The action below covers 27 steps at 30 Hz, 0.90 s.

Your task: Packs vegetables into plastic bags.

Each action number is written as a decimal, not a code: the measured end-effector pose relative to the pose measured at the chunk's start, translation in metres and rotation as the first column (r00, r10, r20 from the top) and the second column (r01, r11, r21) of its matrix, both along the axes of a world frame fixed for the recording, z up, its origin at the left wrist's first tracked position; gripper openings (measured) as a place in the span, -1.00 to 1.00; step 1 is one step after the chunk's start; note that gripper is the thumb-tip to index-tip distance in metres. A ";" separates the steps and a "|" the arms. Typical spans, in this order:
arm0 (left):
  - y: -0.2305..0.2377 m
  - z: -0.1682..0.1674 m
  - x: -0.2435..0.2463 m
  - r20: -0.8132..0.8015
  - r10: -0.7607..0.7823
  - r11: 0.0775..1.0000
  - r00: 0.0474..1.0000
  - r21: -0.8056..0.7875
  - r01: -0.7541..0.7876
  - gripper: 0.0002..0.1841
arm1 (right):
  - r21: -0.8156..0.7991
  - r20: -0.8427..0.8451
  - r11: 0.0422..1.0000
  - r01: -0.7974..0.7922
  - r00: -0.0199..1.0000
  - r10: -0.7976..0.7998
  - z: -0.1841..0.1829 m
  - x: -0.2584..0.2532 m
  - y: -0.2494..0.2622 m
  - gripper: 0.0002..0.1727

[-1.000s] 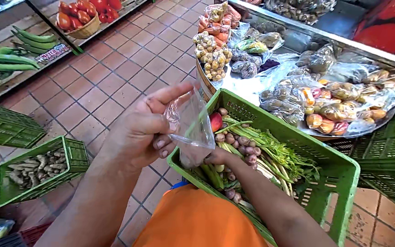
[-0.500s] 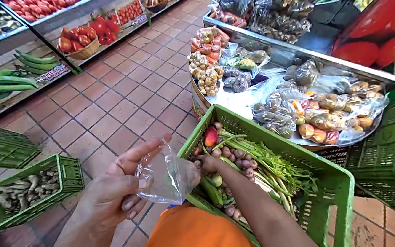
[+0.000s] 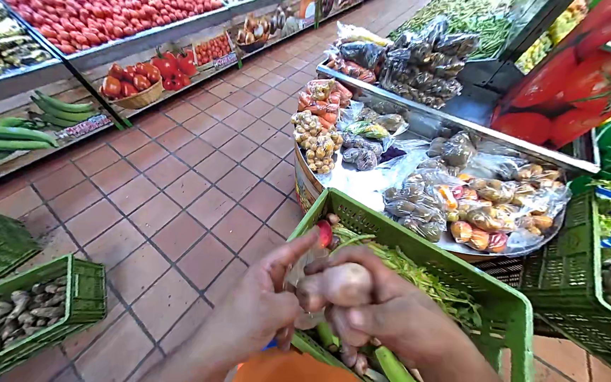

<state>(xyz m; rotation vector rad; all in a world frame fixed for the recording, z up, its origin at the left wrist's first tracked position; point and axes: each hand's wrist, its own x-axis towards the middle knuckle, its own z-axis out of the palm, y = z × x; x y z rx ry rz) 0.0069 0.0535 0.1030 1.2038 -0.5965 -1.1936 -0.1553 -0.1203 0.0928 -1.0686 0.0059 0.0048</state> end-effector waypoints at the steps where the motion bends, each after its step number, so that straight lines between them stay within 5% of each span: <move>1: -0.005 -0.002 -0.004 0.016 -0.025 1.000 1.000 -0.002 0.025 -0.11 | 0.006 -0.166 1.000 0.021 0.986 -0.020 0.002 0.003 0.001 -0.51; 5: -0.020 -0.019 -0.015 0.089 -0.080 0.993 0.993 0.096 0.071 -0.06 | 0.021 -0.517 0.989 0.147 0.848 -0.115 0.001 0.006 0.000 -0.57; 8: -0.024 -0.030 -0.020 0.106 -0.067 0.986 0.992 0.160 0.050 -0.05 | -0.005 -0.533 0.985 0.172 0.833 -0.148 -0.001 0.000 0.004 -0.37; 16: -0.019 -0.030 -0.012 0.083 -0.070 0.990 0.994 0.130 0.059 -0.07 | 0.001 -0.482 0.990 0.144 0.867 -0.125 0.002 0.004 0.005 -0.35; 23: -0.010 -0.024 -0.004 0.074 0.021 1.000 0.997 0.001 -0.022 -0.12 | -0.136 -0.285 0.990 0.035 0.956 -0.073 0.014 -0.007 -0.016 -0.40; 27: -0.006 -0.020 0.002 0.060 0.084 0.996 0.995 -0.023 -0.083 -0.13 | -0.327 0.026 0.921 0.212 0.976 -0.216 -0.014 -0.007 -0.050 -0.64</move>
